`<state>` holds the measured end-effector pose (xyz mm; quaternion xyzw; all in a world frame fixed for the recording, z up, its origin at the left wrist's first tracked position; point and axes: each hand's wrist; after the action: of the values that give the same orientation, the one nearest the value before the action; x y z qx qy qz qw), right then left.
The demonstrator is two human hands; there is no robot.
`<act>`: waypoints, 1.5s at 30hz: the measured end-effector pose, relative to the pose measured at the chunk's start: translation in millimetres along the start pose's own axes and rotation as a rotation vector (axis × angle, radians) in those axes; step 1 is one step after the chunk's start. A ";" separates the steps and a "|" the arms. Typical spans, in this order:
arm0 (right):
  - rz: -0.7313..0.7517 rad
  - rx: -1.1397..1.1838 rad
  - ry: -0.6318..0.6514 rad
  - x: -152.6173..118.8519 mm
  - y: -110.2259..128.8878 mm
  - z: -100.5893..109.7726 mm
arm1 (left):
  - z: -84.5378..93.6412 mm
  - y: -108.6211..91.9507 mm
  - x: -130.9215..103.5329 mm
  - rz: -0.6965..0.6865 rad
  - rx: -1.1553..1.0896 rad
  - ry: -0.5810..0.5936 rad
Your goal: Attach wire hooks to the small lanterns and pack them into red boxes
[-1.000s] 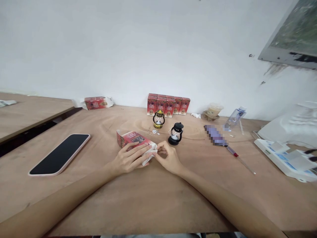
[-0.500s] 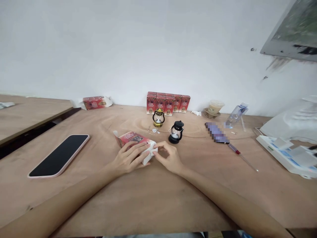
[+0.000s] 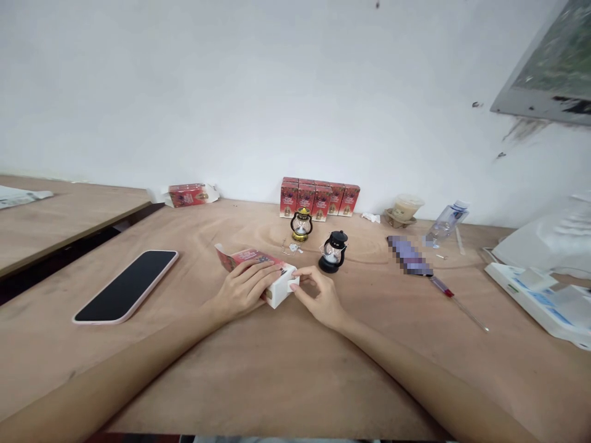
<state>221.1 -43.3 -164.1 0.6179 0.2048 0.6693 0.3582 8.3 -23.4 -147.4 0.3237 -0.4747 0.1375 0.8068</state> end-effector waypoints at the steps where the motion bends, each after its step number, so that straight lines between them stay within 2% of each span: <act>1: 0.002 -0.001 0.007 -0.1 0.0 0.1 | 0.5 0.1 0.1 -0.003 0.000 -0.007; 9: -0.081 0.110 0.032 0.2 -4.3 -0.6 | 1.9 1.0 -0.4 -0.023 0.006 -0.003; 14: -0.232 0.252 0.164 3.5 -9.2 -0.1 | 1.6 2.9 -4.8 -0.050 0.003 0.001; 17: -0.268 0.303 0.223 4.4 -12.0 0.3 | 2.2 4.2 -6.3 -0.074 0.001 -0.006; 24: -0.319 0.302 0.229 2.5 -10.1 -1.0 | 0.3 0.1 -6.5 -0.096 -0.069 -0.017; 31: -0.331 0.411 0.279 2.9 -11.6 -1.7 | 0.0 -2.4 -8.6 -0.096 -0.154 -0.042; 34: -0.333 0.408 0.220 2.2 -10.7 -4.3 | -2.6 -2.5 -7.3 -0.070 -0.121 -0.027; 37: -0.204 0.308 0.005 0.9 -7.2 -5.0 | -6.9 -3.8 -6.7 0.069 -0.025 -0.023; 40: 0.054 0.011 -0.212 -0.7 -4.4 -0.3 | -6.4 -9.5 -4.2 0.275 -0.038 -0.029; 42: 0.262 -0.186 -0.208 -1.7 -4.2 4.2 | -2.7 -15.6 -1.0 0.412 -0.206 0.002; 45: 0.542 -0.334 0.001 -3.1 -4.4 7.8 | 1.8 -23.4 3.3 0.629 -0.485 -0.047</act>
<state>229.6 -44.0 -168.2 0.5824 -0.0798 0.7649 0.2633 21.1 -42.4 -153.1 -0.0343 -0.5878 0.2545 0.7672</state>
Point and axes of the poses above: each hand's wrist, its own x-axis towards the middle knuckle, its own z-axis out of the back of the hand, y = z × x, and after that the axes turned 15 degrees about -y, right-handed
